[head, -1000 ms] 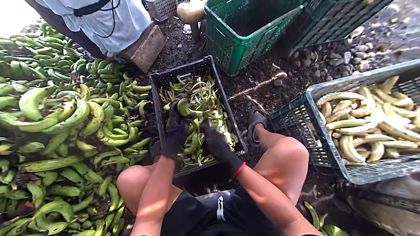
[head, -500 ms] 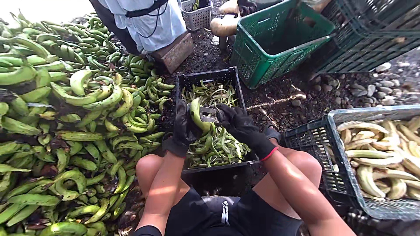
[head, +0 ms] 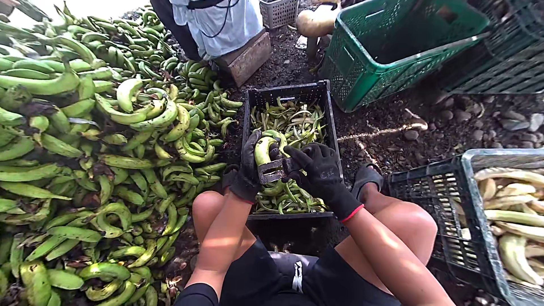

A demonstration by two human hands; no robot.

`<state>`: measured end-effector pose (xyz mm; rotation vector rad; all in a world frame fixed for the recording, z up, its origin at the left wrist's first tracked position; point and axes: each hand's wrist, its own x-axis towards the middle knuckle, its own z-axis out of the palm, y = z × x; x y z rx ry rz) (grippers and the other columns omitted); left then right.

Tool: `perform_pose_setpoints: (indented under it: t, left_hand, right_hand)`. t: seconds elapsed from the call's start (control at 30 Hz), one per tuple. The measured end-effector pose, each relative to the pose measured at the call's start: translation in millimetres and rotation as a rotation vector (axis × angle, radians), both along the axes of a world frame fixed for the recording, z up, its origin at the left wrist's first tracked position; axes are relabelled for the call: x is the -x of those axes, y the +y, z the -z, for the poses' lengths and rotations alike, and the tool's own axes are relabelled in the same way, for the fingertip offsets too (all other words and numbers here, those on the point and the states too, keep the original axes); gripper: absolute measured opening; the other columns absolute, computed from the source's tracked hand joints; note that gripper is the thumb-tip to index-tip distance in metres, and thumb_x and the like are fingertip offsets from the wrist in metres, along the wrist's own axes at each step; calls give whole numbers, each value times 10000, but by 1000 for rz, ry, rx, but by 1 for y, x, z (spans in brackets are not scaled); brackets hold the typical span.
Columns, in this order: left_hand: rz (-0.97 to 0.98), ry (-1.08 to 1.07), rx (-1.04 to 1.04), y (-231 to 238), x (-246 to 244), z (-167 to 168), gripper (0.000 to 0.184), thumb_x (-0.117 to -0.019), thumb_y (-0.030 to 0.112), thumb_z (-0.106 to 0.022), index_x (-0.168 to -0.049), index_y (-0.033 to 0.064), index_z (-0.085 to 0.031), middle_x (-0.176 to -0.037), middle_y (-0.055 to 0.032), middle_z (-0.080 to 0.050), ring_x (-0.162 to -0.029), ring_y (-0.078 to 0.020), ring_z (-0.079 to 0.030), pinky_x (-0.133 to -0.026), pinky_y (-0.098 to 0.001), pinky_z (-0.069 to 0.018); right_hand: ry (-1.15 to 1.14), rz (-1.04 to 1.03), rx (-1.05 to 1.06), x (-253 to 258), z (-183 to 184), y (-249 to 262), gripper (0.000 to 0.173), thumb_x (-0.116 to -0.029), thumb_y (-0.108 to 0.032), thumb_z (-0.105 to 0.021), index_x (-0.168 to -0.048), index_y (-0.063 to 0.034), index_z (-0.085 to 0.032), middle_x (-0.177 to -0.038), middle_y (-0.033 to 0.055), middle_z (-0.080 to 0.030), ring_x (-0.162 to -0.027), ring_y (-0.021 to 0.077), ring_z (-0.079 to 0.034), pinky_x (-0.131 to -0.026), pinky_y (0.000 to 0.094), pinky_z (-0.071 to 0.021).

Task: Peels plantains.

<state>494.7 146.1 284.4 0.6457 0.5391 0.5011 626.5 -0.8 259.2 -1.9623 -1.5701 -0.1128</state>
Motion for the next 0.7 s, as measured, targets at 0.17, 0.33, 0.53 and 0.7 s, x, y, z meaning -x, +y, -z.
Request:
perform_pose_setpoints:
  t: [0.17,0.33,0.53,0.7]
  left_hand:
    - [93,37,-88,-2,6,6,493,-1065,532,-331,-1128,147,-634,-788,10,-608,-624,-66,-595,-568,-220,-538]
    - [-76,142,-192,-5,-10,-1,448,-1082,472,-288,-1069,137,-585,-744,-9,-635,-617,-107,-636,-541,-278,-562]
    - [-84,281,-576,-12,-3,20,562,-1094,525,-244,-1409,204,-581,-1234,-29,-670,-1036,-129,-653,-875,-362,-564]
    - [-220,393,-815,-16,-18,24,571,-1116,436,-189,-1296,99,-615,-1121,-53,-681,-1002,-116,-656,-892,-343,-564]
  right_hand:
    - [63,64,40,5,-8,0,529,-909,-565,-613,-1391,-348,-647,-1182,185,-662,-1148,460,-592,-882,669,-439]
    - [350,166,252,14,-14,3,472,-997,-542,-550,-1424,-347,-606,-1245,209,-641,-1176,457,-576,-841,659,-463]
    - [385,222,315,9,-21,3,513,-1008,-570,-517,-1449,-316,-579,-1271,228,-610,-1195,467,-556,-853,682,-461]
    - [640,212,313,10,-13,6,481,-1044,-547,-455,-1422,-286,-599,-1226,179,-666,-1125,412,-624,-838,683,-487]
